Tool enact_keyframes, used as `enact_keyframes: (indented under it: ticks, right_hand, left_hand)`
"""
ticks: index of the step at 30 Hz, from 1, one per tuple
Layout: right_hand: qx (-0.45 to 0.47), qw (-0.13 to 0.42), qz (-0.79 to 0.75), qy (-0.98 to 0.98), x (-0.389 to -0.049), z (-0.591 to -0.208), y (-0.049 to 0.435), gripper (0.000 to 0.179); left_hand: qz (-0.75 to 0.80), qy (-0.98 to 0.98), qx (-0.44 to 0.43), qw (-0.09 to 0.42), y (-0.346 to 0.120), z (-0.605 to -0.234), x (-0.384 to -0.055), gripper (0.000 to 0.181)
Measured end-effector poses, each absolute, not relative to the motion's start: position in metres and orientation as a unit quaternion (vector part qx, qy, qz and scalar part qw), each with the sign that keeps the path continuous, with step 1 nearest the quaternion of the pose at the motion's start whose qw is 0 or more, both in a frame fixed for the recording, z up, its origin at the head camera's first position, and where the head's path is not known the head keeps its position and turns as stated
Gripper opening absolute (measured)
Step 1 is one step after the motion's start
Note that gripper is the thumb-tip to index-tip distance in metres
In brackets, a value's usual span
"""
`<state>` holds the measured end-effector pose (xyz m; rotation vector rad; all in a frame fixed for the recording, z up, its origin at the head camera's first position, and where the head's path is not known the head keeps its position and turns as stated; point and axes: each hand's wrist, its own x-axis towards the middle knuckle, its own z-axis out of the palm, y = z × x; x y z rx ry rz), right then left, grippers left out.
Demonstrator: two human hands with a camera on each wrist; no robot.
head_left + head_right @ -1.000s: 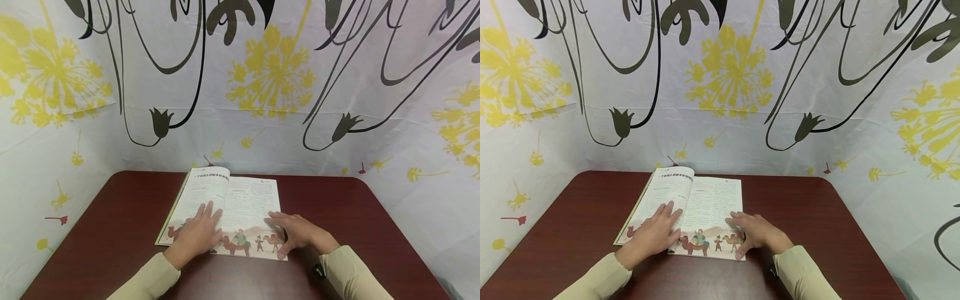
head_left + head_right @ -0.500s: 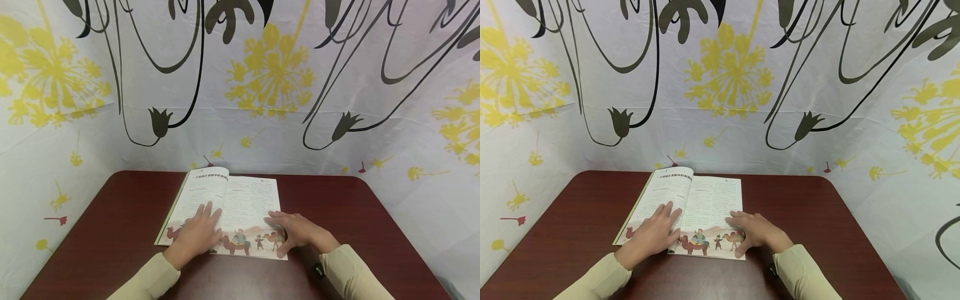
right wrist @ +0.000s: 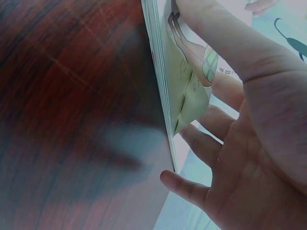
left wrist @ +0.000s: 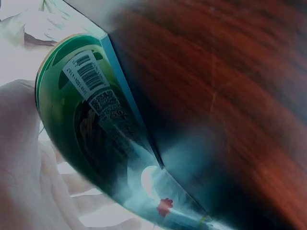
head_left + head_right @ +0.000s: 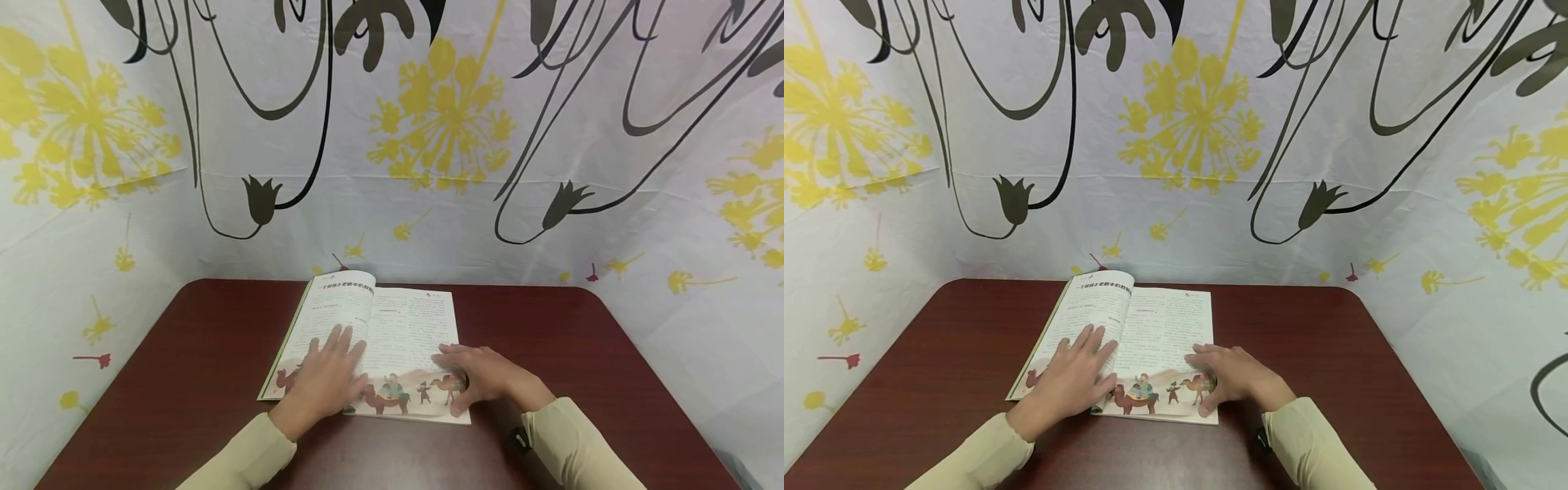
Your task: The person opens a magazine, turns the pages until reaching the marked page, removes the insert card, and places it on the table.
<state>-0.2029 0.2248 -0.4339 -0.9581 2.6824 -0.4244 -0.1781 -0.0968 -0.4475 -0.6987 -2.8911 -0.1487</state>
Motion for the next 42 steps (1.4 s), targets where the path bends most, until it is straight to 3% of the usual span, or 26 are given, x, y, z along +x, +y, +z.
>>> enact_keyframes:
  ticks: [5,10,16,20,33,42]
  right_hand:
    - [-0.330,0.128,-0.148,0.923,-0.205,-0.434,0.225,0.092]
    - [-0.326,0.123,-0.144,0.926,-0.206,-0.432,0.223,0.088]
    - [-0.319,0.118,-0.143,0.929,-0.205,-0.431,0.221,0.084]
    - [-0.317,0.114,-0.149,0.930,-0.205,-0.431,0.221,0.082]
    - [-0.315,0.104,-0.153,0.931,-0.205,-0.429,0.227,0.079]
    - [-0.277,0.136,-0.162,0.937,-0.204,-0.428,0.239,0.104]
  left_hand:
    - [-0.053,-0.950,-0.291,0.101,-0.093,-0.450,-0.180,0.057]
    - [-0.060,-0.928,-0.362,0.065,-0.089,-0.450,-0.180,0.067]
    - [-0.061,-0.922,-0.381,0.038,-0.086,-0.448,-0.177,0.083]
    - [-0.059,-0.920,-0.384,0.052,-0.085,-0.448,-0.176,0.088]
    - [-0.064,-0.919,-0.383,0.061,-0.089,-0.450,-0.176,0.080]
    - [-0.067,-0.916,-0.387,0.082,-0.091,-0.449,-0.178,0.067]
